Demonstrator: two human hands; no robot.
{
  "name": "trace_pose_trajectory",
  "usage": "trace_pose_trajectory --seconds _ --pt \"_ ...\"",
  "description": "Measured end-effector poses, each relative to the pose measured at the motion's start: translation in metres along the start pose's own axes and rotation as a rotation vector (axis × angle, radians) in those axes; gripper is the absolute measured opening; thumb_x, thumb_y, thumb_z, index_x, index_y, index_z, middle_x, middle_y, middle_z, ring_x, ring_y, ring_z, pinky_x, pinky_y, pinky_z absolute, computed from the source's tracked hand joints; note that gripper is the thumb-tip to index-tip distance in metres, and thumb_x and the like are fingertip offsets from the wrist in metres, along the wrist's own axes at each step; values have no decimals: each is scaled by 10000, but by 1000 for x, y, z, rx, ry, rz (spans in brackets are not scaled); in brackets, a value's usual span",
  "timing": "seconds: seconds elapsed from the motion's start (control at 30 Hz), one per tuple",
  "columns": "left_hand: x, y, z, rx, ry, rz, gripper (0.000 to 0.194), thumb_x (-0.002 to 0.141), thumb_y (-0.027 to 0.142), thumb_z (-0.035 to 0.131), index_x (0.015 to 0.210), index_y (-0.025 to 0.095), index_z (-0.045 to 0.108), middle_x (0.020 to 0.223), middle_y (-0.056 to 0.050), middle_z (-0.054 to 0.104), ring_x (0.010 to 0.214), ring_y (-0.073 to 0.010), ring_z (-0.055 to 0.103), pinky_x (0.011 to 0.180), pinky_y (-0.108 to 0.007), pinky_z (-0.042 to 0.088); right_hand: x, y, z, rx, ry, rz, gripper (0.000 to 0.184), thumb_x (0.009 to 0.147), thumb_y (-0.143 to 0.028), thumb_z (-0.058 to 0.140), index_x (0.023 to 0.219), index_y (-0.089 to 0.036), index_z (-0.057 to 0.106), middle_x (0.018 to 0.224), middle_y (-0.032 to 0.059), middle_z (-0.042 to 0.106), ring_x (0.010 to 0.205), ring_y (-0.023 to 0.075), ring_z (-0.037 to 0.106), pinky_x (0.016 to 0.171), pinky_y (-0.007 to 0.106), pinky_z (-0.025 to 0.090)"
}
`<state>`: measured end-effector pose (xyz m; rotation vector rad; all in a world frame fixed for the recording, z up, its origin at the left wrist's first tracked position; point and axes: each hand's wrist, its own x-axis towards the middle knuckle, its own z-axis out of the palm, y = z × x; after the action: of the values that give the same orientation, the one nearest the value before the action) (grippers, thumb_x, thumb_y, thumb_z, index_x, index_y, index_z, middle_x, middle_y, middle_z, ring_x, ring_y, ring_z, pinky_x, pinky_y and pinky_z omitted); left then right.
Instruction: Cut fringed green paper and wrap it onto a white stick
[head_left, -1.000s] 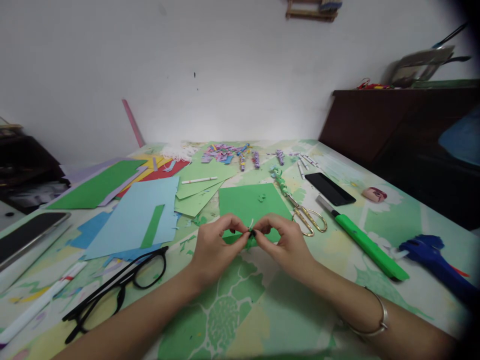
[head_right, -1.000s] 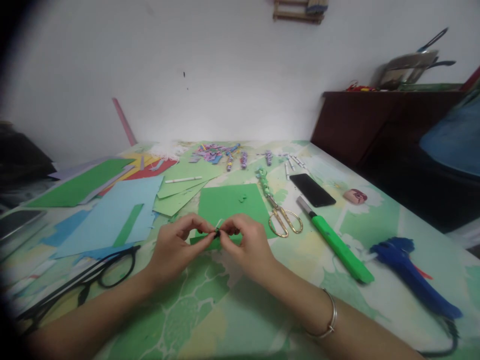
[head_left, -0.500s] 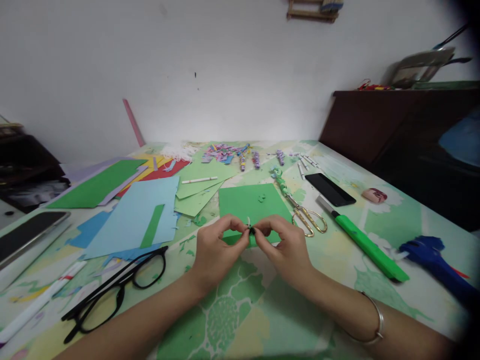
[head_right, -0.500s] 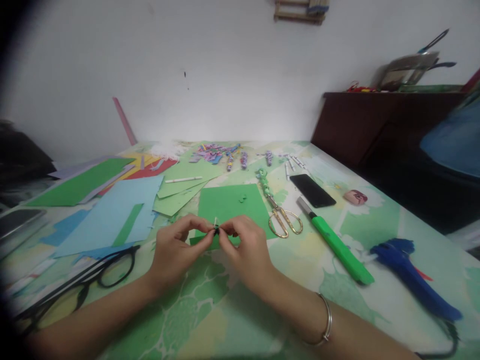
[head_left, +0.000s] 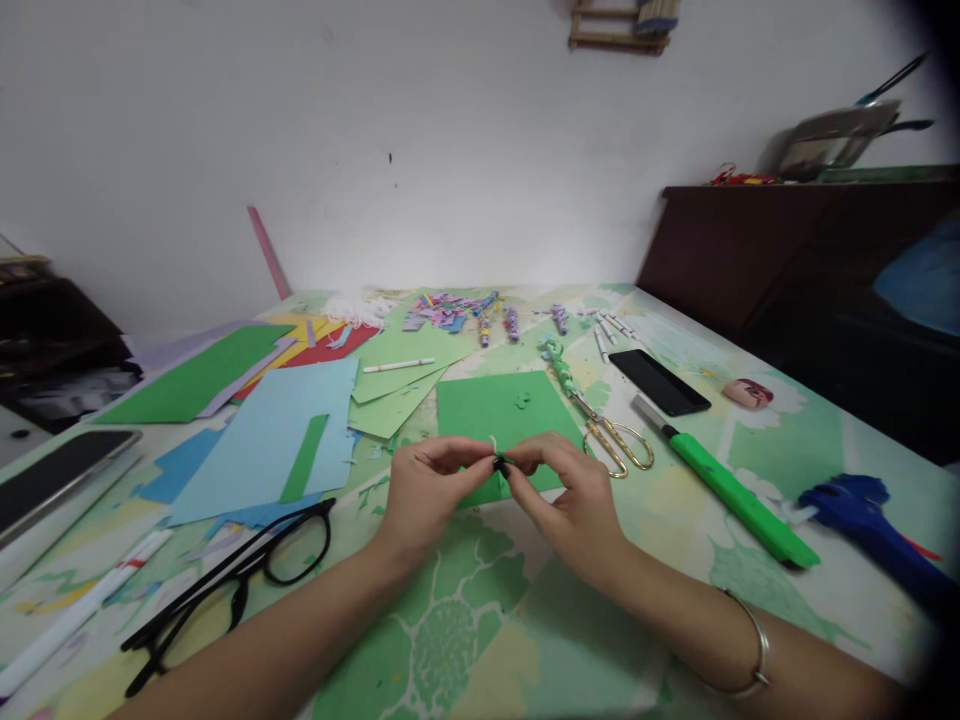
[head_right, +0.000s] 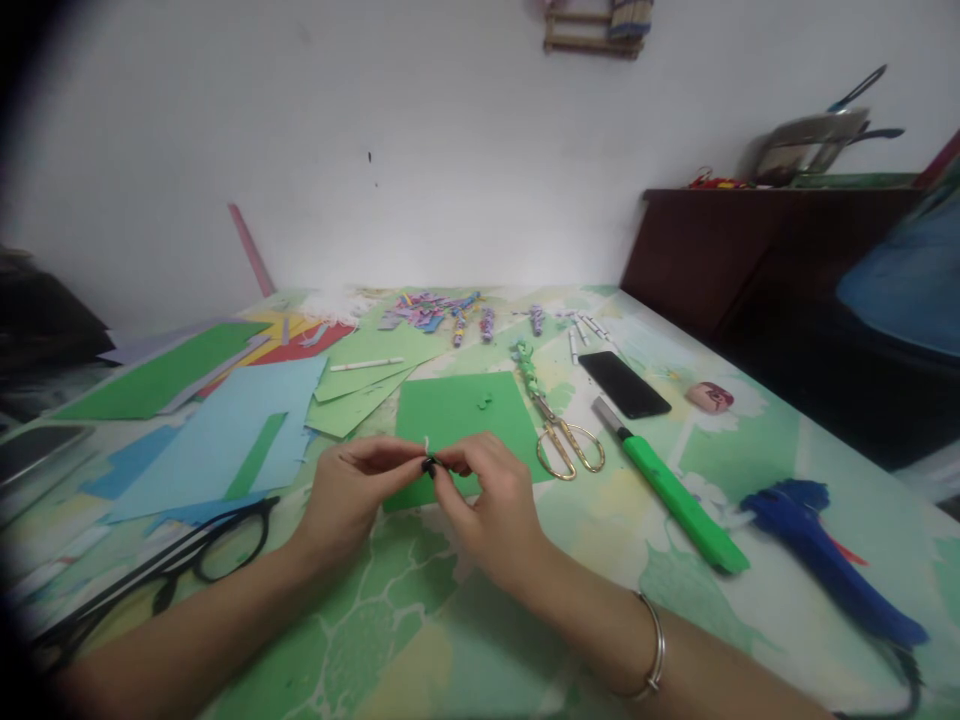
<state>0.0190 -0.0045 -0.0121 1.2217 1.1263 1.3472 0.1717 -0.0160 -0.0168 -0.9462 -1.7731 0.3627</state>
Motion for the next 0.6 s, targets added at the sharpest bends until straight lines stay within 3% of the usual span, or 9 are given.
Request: trace_pose_trajectory --seconds 0.37,0.6 --pt "6 -9 -3 -79 -73 -29 124 598 194 792 701 165 730 687 -21 720 663 -136 655 652 -232 520 0 1 1 50 -4 84 95 804 -125 563 781 -169 644 738 39 662 702 162 596 636 284 457" --pt "4 -1 -1 -63 -81 26 72 613 163 767 650 149 707 772 -54 732 787 -180 674 776 -295 533 1 1 1 137 5 154 112 788 -115 585 794 -177 678 755 39 691 711 160 636 635 267 489"
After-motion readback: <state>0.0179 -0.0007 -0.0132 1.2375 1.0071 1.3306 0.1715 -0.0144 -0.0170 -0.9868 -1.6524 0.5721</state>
